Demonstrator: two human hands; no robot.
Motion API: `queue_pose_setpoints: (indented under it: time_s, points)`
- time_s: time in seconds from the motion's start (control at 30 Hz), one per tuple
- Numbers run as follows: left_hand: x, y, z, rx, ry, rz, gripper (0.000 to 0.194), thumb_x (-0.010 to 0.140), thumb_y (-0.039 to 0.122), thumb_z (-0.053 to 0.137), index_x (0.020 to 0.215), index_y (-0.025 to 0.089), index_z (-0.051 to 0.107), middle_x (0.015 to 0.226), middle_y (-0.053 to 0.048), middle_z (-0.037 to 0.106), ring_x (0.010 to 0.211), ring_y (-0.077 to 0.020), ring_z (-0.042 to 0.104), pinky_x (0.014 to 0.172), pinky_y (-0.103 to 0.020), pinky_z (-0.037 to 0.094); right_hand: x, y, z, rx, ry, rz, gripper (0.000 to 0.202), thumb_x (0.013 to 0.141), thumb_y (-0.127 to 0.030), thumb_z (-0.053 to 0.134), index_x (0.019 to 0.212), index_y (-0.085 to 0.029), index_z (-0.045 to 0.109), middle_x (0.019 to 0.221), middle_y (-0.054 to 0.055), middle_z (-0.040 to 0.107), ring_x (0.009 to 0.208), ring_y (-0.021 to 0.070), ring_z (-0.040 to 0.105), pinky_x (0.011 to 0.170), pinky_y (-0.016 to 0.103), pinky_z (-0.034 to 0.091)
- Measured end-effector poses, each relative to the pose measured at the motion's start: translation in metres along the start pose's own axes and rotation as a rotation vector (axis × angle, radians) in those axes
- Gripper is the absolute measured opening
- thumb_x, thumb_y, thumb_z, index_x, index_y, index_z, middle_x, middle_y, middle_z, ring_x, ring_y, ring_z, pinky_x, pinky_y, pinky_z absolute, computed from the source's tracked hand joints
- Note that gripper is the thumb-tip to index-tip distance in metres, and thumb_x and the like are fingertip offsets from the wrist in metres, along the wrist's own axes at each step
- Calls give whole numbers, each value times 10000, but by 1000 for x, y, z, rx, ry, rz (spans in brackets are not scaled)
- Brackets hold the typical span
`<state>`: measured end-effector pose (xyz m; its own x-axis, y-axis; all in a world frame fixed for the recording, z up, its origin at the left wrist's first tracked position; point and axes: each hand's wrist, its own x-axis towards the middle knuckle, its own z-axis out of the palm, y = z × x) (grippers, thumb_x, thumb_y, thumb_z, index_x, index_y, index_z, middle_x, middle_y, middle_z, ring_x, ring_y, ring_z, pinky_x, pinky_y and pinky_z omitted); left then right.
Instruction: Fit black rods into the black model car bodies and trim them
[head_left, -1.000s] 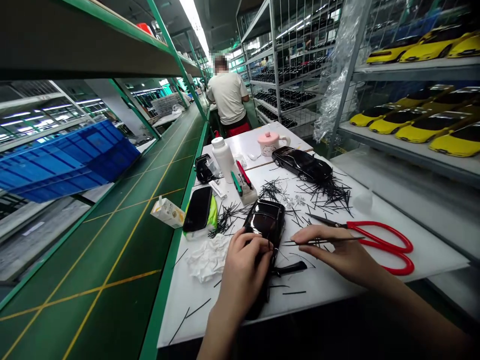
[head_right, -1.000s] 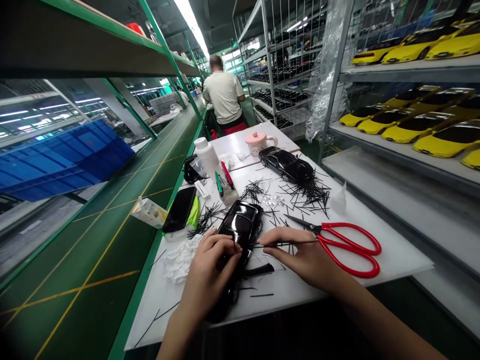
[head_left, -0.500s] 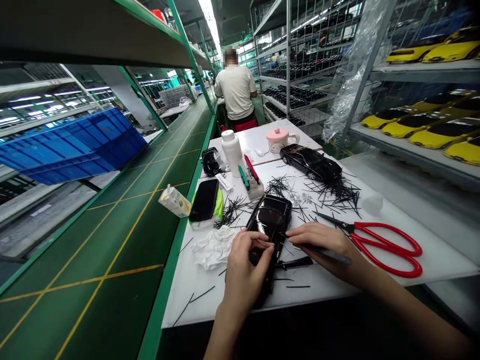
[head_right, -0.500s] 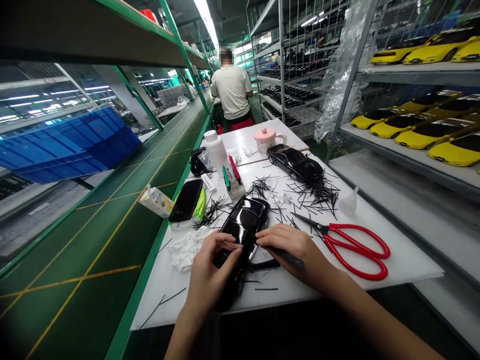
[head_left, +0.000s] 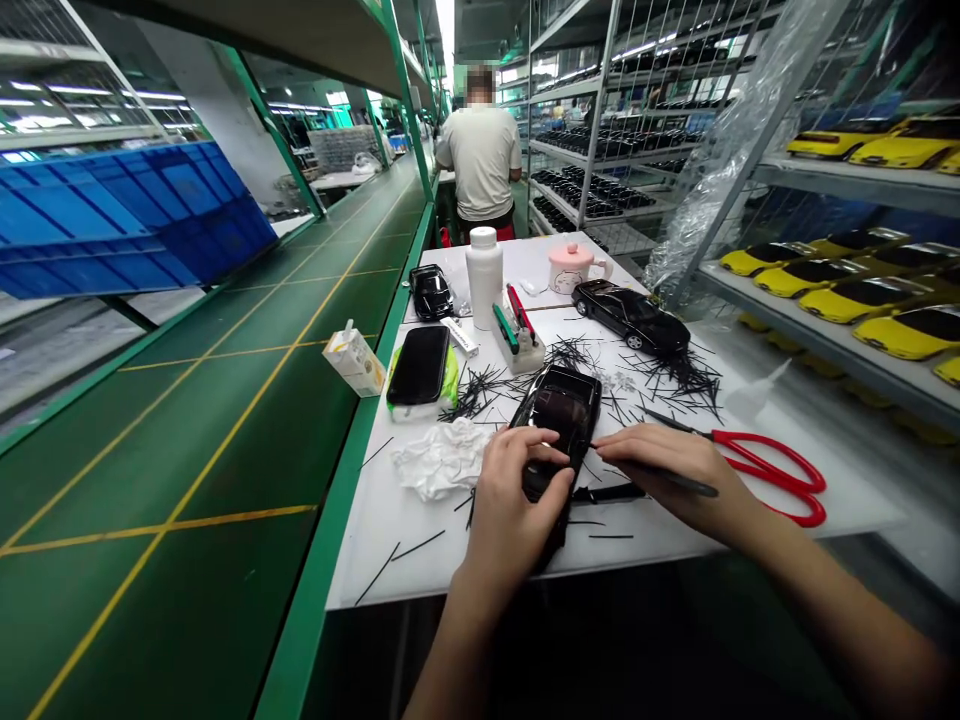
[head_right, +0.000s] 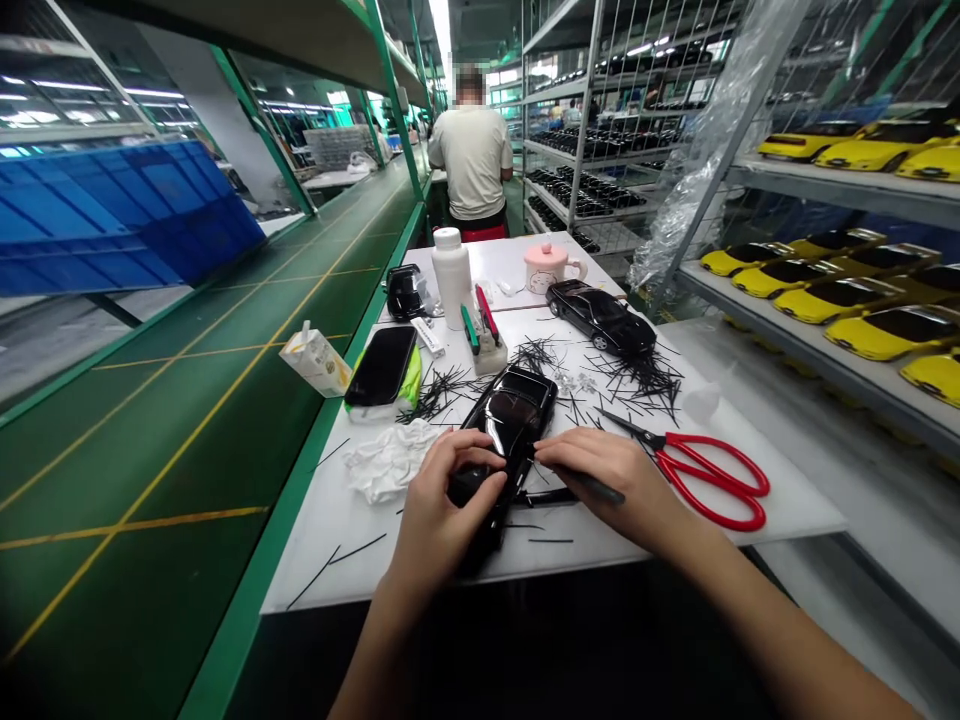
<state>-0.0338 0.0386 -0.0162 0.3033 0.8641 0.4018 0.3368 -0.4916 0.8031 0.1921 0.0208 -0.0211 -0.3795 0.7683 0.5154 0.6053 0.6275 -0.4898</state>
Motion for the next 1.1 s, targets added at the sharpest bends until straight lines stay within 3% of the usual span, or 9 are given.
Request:
queue_pose_setpoints:
  time_s: [0.13, 0.27, 0.47, 0.87, 1.1]
  points:
    - [-6, -5, -8, -77, 68, 3, 255, 878, 140, 644, 1104, 231, 566, 949, -24, 736, 1095, -237, 653, 1064, -468, 428, -1, -6, 0, -8, -31, 66, 199, 965, -196, 539, 1042, -251, 714, 1041, 52, 769, 968, 215, 724, 843, 347, 593]
    - [-13, -16, -12, -199, 212, 27, 199, 910, 149, 606, 1094, 221, 578, 920, -19, 719, 1013, -189, 664, 1025, -399, 463, -2, -13, 1, -20, -2, 149, 151, 955, -236, 588, 1021, -243, 723, 1011, 48, 769, 935, 212, 727, 843, 345, 596]
    - [-22, -27, -12, -353, 381, 101, 168, 912, 161, 588, 1073, 204, 575, 850, -19, 683, 1008, -187, 658, 971, -377, 510, -2, -19, -4, -66, -21, 110, 160, 934, -190, 610, 1026, -257, 723, 1056, 48, 762, 962, 222, 722, 854, 355, 590]
    - [-27, -33, -12, -392, 386, 145, 204, 912, 95, 583, 1079, 211, 572, 858, -1, 671, 992, -152, 628, 965, -329, 484, -2, -10, -1, -220, -83, -68, 257, 935, -85, 570, 1124, -227, 669, 1084, 63, 753, 1004, 203, 706, 856, 312, 562]
    - [-24, -31, -10, -363, 345, 107, 180, 930, 110, 575, 1077, 215, 573, 881, 9, 668, 922, -114, 626, 942, -275, 479, -9, 0, 4, -123, -3, 11, 220, 928, -80, 616, 1079, -231, 668, 1087, 45, 738, 996, 164, 696, 885, 272, 550]
